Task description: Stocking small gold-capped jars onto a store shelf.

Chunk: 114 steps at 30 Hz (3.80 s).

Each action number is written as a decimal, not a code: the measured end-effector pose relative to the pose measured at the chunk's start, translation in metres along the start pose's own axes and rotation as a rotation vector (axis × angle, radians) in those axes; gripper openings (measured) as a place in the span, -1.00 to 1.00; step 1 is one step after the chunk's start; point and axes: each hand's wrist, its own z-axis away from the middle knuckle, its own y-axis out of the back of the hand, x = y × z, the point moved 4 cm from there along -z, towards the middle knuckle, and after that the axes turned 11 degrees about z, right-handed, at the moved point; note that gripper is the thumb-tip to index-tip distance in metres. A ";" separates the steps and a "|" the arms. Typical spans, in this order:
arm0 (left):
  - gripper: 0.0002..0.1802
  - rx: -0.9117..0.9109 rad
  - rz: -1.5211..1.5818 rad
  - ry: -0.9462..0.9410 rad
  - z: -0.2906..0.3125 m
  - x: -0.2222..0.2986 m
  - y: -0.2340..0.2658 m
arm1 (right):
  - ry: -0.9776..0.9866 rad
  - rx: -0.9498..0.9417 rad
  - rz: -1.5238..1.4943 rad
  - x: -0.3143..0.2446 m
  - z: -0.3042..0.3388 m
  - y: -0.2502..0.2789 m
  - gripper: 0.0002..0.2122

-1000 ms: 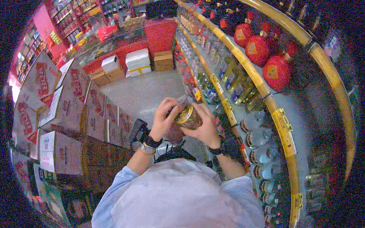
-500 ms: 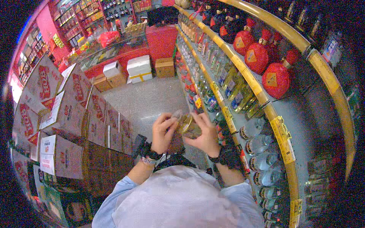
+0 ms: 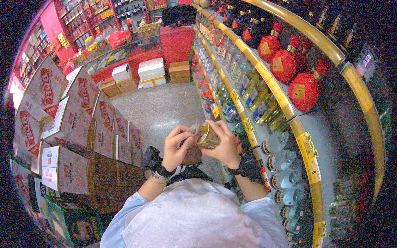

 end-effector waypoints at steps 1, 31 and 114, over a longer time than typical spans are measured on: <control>-0.89 0.026 -0.003 0.027 -0.001 0.005 0.002 | -0.002 -0.012 0.012 0.003 0.000 -0.002 -0.34; -0.89 0.007 -0.198 -0.062 -0.018 -0.006 0.010 | 0.034 -0.066 0.039 -0.003 -0.013 -0.016 -0.34; -0.89 0.229 0.015 0.060 0.009 0.002 0.022 | -0.007 -0.187 -0.043 -0.023 -0.018 -0.033 -0.36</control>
